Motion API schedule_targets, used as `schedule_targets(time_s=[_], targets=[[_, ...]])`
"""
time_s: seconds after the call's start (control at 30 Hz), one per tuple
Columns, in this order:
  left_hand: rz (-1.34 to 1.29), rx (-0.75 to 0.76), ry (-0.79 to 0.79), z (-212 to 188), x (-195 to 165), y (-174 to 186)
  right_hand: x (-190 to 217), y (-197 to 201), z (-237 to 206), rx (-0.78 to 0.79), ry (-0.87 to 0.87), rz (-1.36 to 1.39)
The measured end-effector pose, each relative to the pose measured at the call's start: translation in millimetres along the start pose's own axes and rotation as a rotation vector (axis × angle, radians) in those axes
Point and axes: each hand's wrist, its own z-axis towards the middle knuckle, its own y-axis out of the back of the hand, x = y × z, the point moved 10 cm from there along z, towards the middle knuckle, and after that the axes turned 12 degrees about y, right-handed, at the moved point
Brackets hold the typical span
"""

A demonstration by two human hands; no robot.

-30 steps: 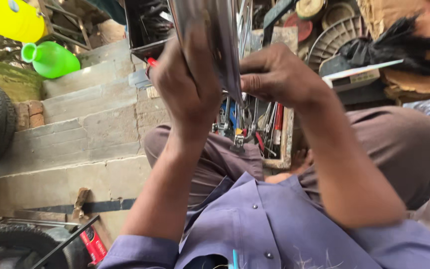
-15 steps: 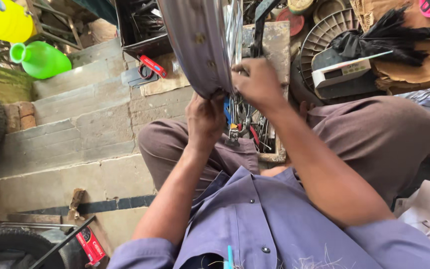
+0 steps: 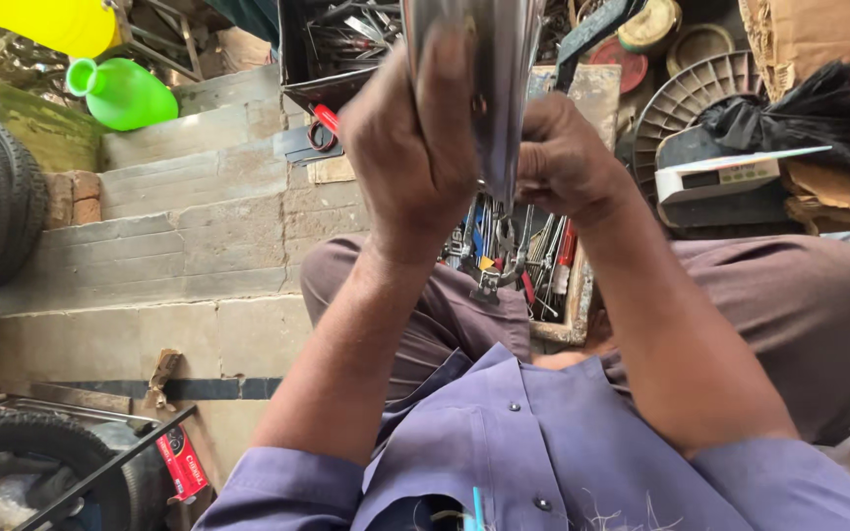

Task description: The person is sitting on the floor in a workshop, using a spoke wrench to tighten the spokes of a bicycle wheel mounted on a truing stand. They systematically rotate the wheel and adjust individual spokes to true the rim.

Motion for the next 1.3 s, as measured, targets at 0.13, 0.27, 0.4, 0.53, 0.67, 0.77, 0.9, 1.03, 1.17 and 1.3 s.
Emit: schedule_targets(time_s=[0.13,0.27,0.4,0.53,0.67,0.77,0.9,1.03,1.17,1.3], targets=[[0.031,0.013,-0.017,-41.0,18.4,-1.5,-27.0,30.1,-42.1,-0.113,-0.192,-0.305],[0.052,0.125,0.103,-87.8,70.0,-17.8,-54.0,59.6,-59.0,-0.383,-0.233,-0.632],[0.098,0.217,0.167,-102.5,109.7,-36.7,-58.2,67.0,-32.0,-0.447,-0.131,-1.102],[0.151,0.177,0.078,-93.8,105.2,-34.9,-62.6,62.6,-22.1,-0.377,-0.165,-1.081],[0.062,0.127,-0.025,-69.8,71.0,-13.4,-39.0,38.5,-39.8,-0.235,-0.171,-0.982],[0.079,0.123,0.055,-34.1,54.5,-9.8,-23.8,31.3,-38.0,-0.223,-0.136,-0.547],[-0.047,0.077,0.139,-7.8,34.5,-7.5,-23.4,33.2,-5.7,-0.032,-0.038,-0.475],[0.125,0.073,-0.018,-37.0,19.3,-7.2,-59.7,43.9,-25.0,-0.038,-0.196,-0.255],[0.107,0.168,0.087,-88.1,59.3,-14.7,-62.1,62.8,-62.7,-0.242,-0.194,-0.403],[0.118,0.299,0.271,-118.8,112.7,-33.6,-57.2,72.4,-77.2,-0.346,-0.204,-0.650]])
